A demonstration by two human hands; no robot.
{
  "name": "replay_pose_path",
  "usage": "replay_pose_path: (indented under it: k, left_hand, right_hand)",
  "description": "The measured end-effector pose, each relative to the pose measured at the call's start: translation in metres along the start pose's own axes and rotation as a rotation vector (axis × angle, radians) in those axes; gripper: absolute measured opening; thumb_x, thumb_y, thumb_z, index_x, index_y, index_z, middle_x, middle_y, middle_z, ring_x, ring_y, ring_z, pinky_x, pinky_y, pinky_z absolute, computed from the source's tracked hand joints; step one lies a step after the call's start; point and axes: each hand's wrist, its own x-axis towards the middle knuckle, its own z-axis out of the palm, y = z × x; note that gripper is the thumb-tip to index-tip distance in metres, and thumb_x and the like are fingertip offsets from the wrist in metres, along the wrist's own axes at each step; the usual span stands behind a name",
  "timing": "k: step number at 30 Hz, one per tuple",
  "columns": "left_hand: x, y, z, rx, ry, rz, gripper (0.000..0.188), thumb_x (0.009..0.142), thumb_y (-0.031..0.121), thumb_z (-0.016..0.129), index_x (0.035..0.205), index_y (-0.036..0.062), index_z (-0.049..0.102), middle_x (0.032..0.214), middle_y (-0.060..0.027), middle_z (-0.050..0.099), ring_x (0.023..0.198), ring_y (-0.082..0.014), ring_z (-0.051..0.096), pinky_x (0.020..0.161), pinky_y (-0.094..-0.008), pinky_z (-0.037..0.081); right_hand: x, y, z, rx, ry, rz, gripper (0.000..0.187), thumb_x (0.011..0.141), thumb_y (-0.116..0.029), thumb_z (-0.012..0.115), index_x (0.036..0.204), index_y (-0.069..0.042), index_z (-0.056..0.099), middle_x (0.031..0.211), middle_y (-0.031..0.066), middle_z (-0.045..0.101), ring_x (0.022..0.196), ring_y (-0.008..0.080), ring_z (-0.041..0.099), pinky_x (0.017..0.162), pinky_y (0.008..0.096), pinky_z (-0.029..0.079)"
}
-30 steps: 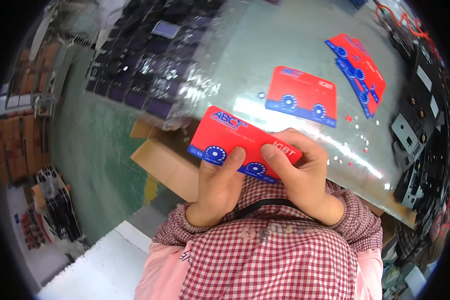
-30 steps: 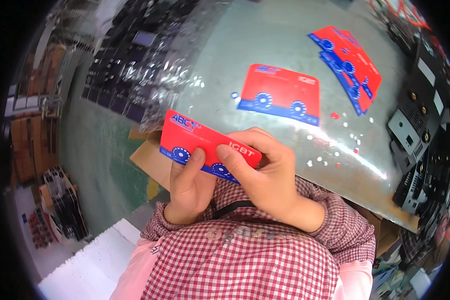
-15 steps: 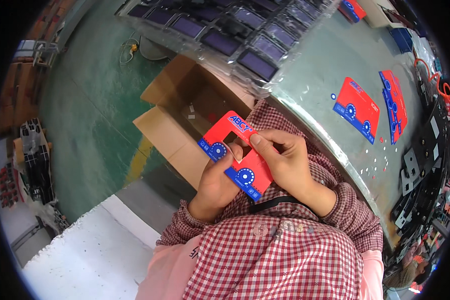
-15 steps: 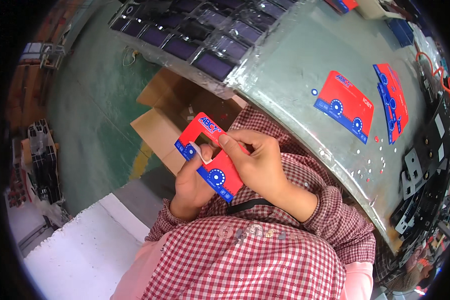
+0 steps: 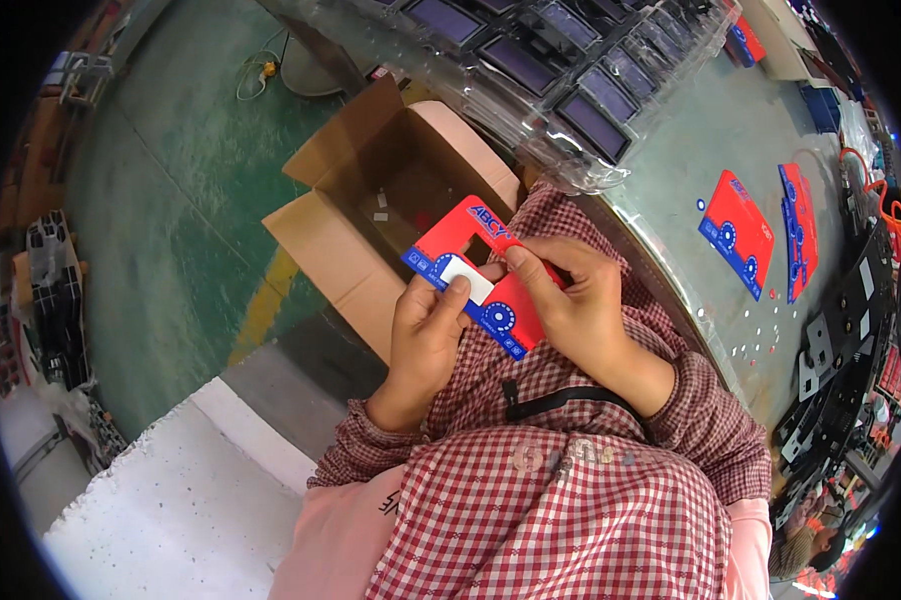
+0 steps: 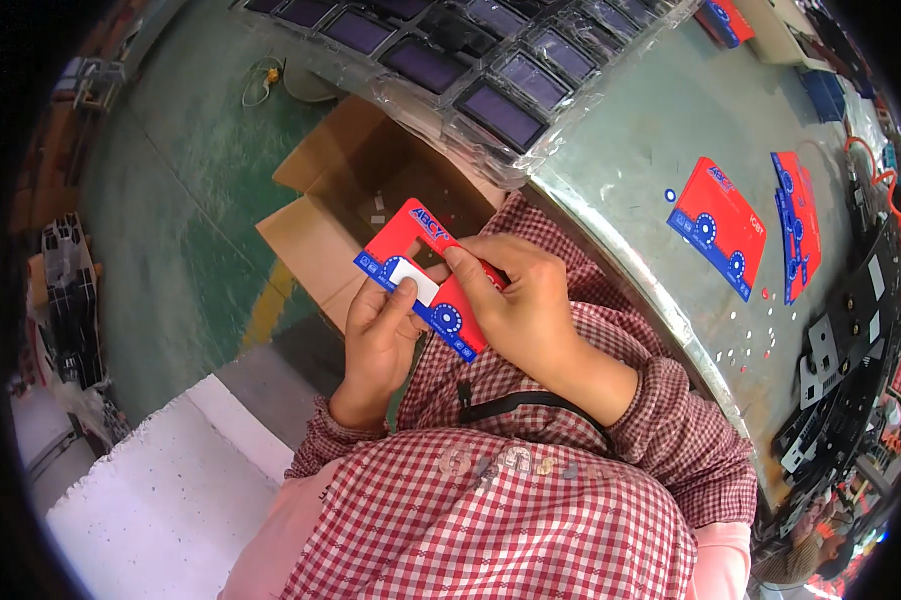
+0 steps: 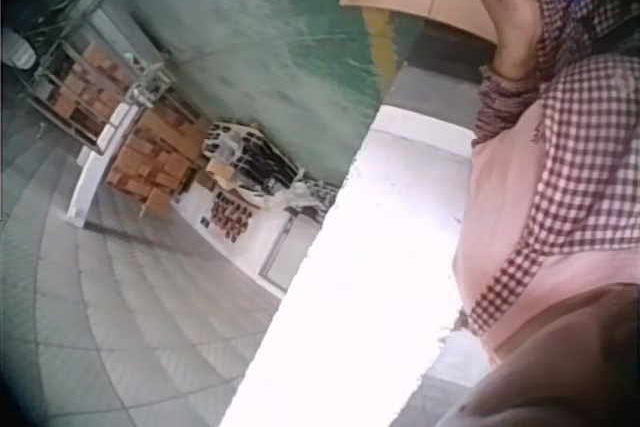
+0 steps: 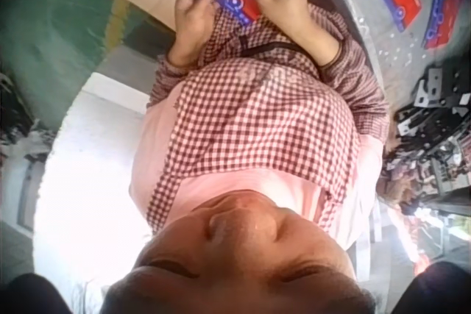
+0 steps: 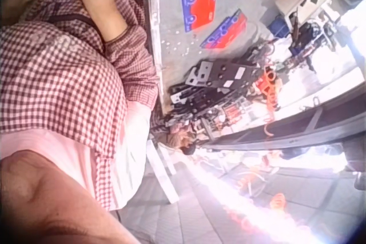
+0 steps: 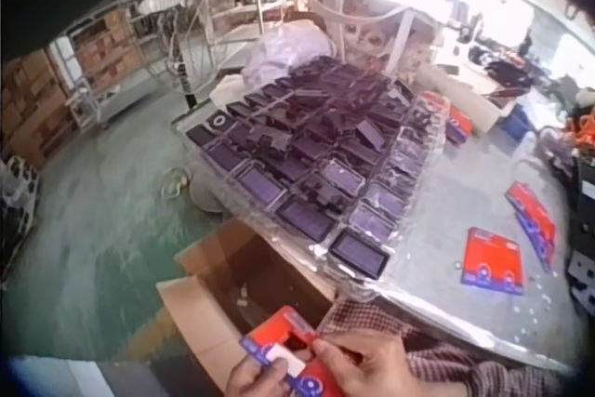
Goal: The person assembles small electronic components by hand, picking up red and blue plastic pieces and inserting small white circular parts into designated holes. The person handles the components one at a time, repeatedly picking them up, inserting parts, and placing them on the table.
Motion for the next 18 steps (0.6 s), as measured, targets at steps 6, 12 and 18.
replay_pose_path:
  k: [6, 12, 18]
  left_hand:
    - [0.001, 0.003, 0.006, -0.11, 0.004, 0.035, 0.04, 0.098, 0.009, 0.042, 0.136, -0.0019, 0.034, 0.126, -0.0207, 0.055, 0.113, -0.0264, 0.057, 0.093, -0.0373, 0.05]
    - [0.012, -0.008, -0.018, -0.293, 0.165, 0.047, 0.032, 0.1, 0.019, 0.046, 0.128, 0.0036, 0.047, 0.118, -0.0095, 0.059, 0.103, -0.0163, 0.059, 0.093, -0.0331, 0.047]
    - [0.015, -0.004, -0.017, -0.27, 0.13, 0.046, 0.025, 0.097, 0.016, 0.052, 0.119, 0.0051, 0.056, 0.118, -0.0051, 0.06, 0.106, -0.0146, 0.056, 0.1, -0.0337, 0.038]
  right_hand:
    - [0.004, 0.004, 0.003, -0.001, 0.014, 0.019, 0.01, 0.085, -0.005, 0.065, 0.089, 0.003, 0.069, 0.08, 0.0154, 0.068, 0.071, 0.0235, 0.066, 0.064, 0.0304, 0.051]
    - [0.009, 0.002, 0.005, -0.04, 0.033, 0.032, 0.013, 0.086, -0.008, 0.066, 0.091, 0.004, 0.068, 0.081, 0.0167, 0.068, 0.071, 0.0222, 0.067, 0.065, 0.0301, 0.051]
    - [0.009, 0.009, 0.007, -0.001, 0.015, 0.065, 0.016, 0.087, -0.011, 0.066, 0.092, 0.004, 0.068, 0.079, 0.0148, 0.067, 0.069, 0.0175, 0.065, 0.063, 0.0281, 0.05]
